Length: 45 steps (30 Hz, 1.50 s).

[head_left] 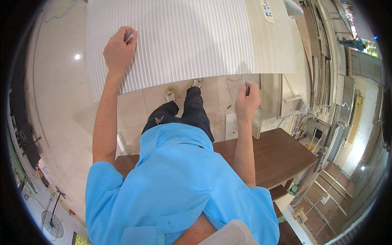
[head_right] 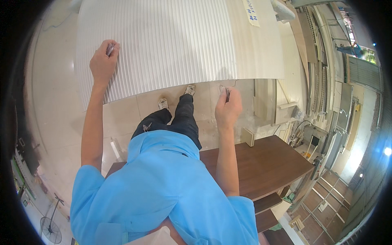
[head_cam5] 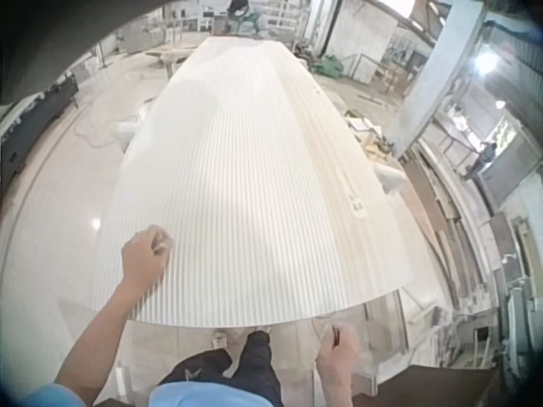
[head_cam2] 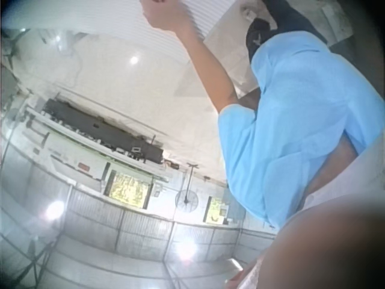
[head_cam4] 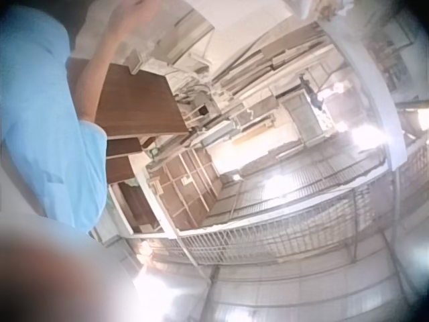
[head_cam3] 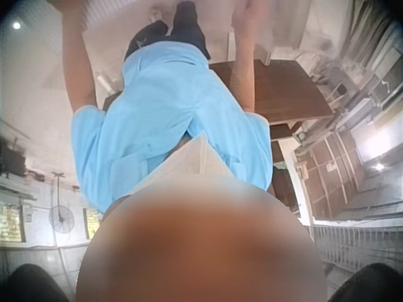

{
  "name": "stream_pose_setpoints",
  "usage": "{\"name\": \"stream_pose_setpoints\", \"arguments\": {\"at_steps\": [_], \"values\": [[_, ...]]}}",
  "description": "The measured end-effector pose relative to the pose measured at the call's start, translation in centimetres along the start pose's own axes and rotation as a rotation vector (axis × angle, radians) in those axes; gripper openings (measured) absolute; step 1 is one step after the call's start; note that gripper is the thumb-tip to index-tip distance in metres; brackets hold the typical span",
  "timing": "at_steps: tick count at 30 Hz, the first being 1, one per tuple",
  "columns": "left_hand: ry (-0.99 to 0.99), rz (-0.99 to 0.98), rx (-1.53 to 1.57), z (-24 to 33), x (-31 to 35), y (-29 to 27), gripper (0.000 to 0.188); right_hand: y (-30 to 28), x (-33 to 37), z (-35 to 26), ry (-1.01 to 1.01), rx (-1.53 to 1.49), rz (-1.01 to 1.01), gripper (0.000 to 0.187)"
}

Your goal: The person smooths a large white corrugated sheet on a workbench using a small handheld tool. They move the tool repeatedly across the surface, then flip the sheet over and continue smoothing the other side.

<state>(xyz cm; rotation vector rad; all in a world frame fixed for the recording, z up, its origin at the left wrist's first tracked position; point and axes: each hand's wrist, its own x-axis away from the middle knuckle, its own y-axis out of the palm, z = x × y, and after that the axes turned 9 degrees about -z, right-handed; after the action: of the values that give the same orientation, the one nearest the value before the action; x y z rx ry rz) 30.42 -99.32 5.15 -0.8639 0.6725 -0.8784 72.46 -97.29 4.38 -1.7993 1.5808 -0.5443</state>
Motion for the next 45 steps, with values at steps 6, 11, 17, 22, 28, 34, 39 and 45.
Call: {"name": "stream_pose_setpoints", "arguments": {"at_steps": [6, 11, 17, 22, 28, 34, 39, 45], "values": [[0.000, -0.010, -0.005, 0.0, 0.1, 0.0, 0.015, 0.9, -1.7, -1.9, -0.015, -0.006, 0.056, 0.007], [0.007, 0.008, 0.000, 0.1, 0.3, -0.1, 0.016, 1.8, -4.4, -3.5, -0.073, 0.229, 0.030, 0.004], [0.028, -0.002, -0.004, 0.0, 0.1, -0.1, 0.016, 2.2, -5.3, -3.1, -0.197, 0.305, 0.033, 0.006], [0.032, 0.003, 0.037, -0.1, 0.1, -0.1, 0.018, 2.3, -5.4, -3.3, -0.187, 0.344, 0.029, 0.007], [-0.036, -0.044, 0.019, 0.2, 0.1, -0.4, 0.014, 2.3, -5.4, -3.2, -0.269, 0.330, 0.048, 0.006], [-0.010, -0.015, -0.019, 0.2, 0.0, -0.3, 0.014, 2.5, -5.5, -2.7, -0.205, 0.360, 0.003, 0.006], [0.006, 0.015, -0.014, 0.0, 0.3, -0.2, 0.013, 2.1, -5.1, -3.7, -0.106, 0.307, -0.011, 0.006], [0.011, -0.013, -0.014, 0.1, 0.1, -0.3, 0.012, 2.5, -5.7, -3.6, -0.248, 0.357, 0.017, 0.006]]}}
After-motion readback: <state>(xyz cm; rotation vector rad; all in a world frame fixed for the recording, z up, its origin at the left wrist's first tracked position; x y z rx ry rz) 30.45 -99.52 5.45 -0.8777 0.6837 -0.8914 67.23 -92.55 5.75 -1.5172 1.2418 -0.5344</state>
